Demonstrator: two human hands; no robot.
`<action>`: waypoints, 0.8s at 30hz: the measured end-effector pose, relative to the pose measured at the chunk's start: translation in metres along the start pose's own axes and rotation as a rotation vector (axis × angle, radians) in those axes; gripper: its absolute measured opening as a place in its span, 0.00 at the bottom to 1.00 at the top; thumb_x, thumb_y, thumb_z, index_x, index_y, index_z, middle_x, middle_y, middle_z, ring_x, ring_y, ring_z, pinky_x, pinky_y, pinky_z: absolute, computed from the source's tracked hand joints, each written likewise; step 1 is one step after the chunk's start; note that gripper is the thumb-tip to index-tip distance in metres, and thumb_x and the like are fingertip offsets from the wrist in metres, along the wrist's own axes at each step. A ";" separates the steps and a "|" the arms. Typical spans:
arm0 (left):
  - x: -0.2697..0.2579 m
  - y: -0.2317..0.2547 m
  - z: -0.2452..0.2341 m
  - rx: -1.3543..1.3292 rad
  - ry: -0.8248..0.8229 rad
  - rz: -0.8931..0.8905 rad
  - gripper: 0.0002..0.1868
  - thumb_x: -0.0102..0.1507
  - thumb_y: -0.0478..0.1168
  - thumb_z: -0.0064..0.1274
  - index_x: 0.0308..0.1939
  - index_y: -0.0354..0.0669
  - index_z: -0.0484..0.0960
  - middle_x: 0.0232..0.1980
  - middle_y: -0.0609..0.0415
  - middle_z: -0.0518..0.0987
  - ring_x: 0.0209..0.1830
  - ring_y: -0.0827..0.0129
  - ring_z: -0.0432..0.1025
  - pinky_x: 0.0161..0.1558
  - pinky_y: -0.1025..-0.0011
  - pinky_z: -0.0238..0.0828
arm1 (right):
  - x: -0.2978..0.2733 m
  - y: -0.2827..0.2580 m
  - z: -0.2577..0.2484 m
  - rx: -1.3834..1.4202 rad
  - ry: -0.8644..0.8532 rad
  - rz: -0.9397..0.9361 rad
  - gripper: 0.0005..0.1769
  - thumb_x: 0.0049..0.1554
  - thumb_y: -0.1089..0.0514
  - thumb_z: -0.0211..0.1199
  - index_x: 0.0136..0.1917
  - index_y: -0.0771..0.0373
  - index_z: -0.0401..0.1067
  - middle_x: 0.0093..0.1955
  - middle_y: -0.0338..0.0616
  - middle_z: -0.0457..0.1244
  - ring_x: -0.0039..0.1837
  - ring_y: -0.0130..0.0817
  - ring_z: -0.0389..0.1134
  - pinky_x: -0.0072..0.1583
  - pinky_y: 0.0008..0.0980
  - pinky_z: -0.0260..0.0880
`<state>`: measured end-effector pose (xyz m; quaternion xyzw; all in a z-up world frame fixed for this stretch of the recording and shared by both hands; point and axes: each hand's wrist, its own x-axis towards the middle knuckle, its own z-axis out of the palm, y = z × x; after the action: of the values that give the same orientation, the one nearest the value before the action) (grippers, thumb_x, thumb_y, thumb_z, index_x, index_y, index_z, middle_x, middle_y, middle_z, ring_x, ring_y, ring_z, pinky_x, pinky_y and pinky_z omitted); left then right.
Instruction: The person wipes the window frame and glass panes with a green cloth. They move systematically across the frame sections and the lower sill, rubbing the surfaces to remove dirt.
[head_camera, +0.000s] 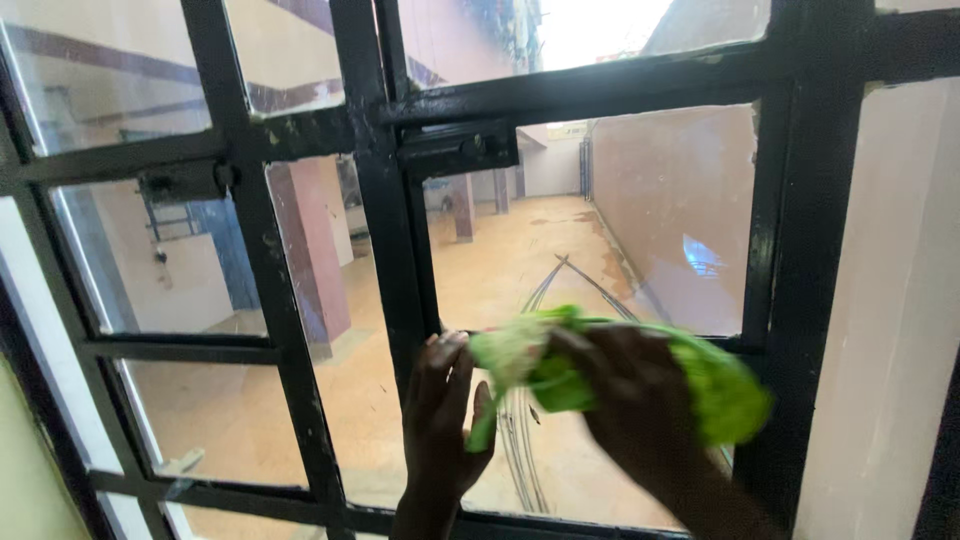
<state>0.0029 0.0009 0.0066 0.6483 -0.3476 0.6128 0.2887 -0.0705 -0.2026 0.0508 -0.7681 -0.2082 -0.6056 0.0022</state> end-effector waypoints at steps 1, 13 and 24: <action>0.001 0.001 -0.002 -0.015 -0.009 -0.002 0.25 0.61 0.33 0.54 0.63 0.32 0.75 0.63 0.40 0.74 0.70 0.45 0.68 0.74 0.47 0.62 | -0.005 0.015 -0.014 -0.114 -0.032 0.043 0.36 0.42 0.61 0.70 0.65 0.56 0.70 0.54 0.51 0.67 0.55 0.49 0.67 0.56 0.51 0.66; 0.004 0.012 0.006 -0.003 0.021 -0.015 0.31 0.57 0.41 0.57 0.63 0.31 0.74 0.62 0.40 0.73 0.68 0.46 0.68 0.74 0.44 0.59 | 0.068 0.077 -0.031 -0.336 0.104 -0.023 0.40 0.61 0.44 0.66 0.77 0.70 0.60 0.79 0.73 0.47 0.82 0.64 0.46 0.80 0.61 0.41; -0.006 -0.001 0.005 -0.025 -0.030 0.026 0.32 0.60 0.42 0.59 0.66 0.32 0.73 0.64 0.40 0.73 0.71 0.45 0.68 0.76 0.43 0.59 | 0.092 0.062 0.009 -0.106 -0.174 -0.326 0.41 0.58 0.43 0.70 0.81 0.46 0.61 0.83 0.50 0.49 0.84 0.51 0.47 0.81 0.60 0.44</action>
<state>0.0063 -0.0018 0.0000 0.6492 -0.3679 0.6023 0.2834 -0.0255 -0.2276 0.1496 -0.7727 -0.2971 -0.5392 -0.1547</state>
